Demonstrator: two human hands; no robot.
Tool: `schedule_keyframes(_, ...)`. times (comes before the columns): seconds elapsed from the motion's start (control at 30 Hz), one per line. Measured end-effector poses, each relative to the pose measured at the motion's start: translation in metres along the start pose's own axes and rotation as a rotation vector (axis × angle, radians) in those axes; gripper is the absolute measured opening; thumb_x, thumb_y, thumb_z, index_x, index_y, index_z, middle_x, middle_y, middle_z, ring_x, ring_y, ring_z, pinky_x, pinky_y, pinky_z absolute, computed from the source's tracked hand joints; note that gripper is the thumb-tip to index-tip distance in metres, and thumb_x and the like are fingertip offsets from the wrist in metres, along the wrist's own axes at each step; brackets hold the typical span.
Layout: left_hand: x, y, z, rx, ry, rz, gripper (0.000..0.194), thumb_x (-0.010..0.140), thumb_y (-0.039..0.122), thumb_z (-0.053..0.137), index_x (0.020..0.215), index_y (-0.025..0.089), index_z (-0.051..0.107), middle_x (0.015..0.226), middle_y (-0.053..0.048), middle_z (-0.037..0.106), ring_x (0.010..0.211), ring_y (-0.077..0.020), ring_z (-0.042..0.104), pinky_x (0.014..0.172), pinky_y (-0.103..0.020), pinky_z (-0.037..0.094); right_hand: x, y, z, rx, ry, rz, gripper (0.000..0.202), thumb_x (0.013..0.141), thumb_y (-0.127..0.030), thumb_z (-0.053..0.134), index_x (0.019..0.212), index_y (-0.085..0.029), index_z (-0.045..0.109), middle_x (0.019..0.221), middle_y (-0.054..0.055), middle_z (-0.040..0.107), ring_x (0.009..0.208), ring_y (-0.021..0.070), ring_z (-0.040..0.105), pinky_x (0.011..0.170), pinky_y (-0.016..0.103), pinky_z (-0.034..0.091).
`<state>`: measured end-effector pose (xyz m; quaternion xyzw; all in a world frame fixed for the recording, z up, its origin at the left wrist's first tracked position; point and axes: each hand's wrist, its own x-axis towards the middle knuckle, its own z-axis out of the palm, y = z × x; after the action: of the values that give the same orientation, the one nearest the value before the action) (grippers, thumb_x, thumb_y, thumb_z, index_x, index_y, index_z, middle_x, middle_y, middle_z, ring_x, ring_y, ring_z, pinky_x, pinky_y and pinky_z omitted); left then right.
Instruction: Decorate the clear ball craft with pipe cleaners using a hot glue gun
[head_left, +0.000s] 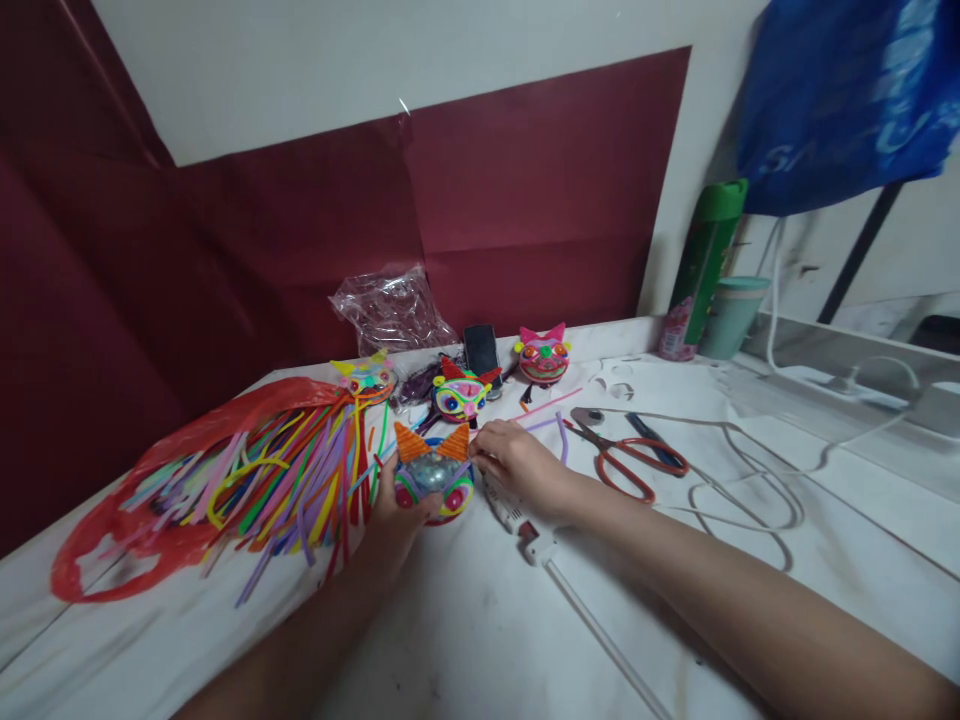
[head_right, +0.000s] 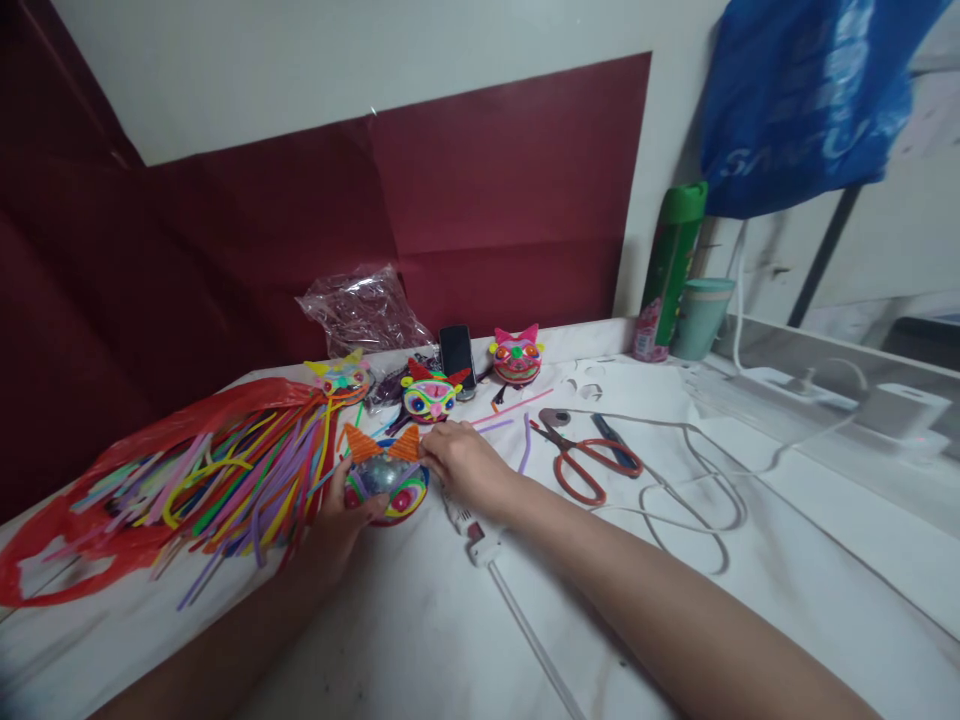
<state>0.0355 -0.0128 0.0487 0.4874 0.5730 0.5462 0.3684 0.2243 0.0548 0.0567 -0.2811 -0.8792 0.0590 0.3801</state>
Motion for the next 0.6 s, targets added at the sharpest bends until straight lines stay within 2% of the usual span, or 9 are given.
schedule_keyframes(0.23,0.003,-0.006,-0.003,-0.089,0.042,-0.038,0.069,0.056,0.025,0.072,0.123,0.021,0.051,0.105,-0.004,0.067,0.098,-0.0222,0.062,0.086,-0.032,0.048,-0.001,-0.006,0.009,0.196,-0.057,0.213,0.015,0.08,-0.003,0.056,0.075,-0.017,0.061,0.075,0.002,0.061,0.07,0.0137,0.054,0.067,0.023,0.041)
schedule_keyframes(0.4,0.004,-0.009,-0.004,-0.266,-0.081,-0.009,0.075,0.057,0.027,0.072,0.127,0.02,0.047,0.1,-0.004,0.068,0.093,-0.0214,0.064,0.082,-0.031,0.049,-0.001,-0.007,0.01,0.235,-0.068,0.233,0.014,0.08,-0.005,0.056,0.074,-0.016,0.06,0.072,0.001,0.061,0.066,0.0129,0.054,0.064,0.022,0.04)
schedule_keyframes(0.6,0.007,-0.013,-0.004,-0.24,-0.055,0.0,0.07,0.058,0.033,0.067,0.125,0.02,0.05,0.098,-0.004,0.07,0.092,-0.0227,0.066,0.08,-0.032,0.052,0.0,-0.011,0.007,0.272,-0.033,0.253,0.014,0.079,-0.005,0.056,0.072,-0.017,0.058,0.071,-0.001,0.06,0.066,0.0124,0.054,0.064,0.021,0.041)
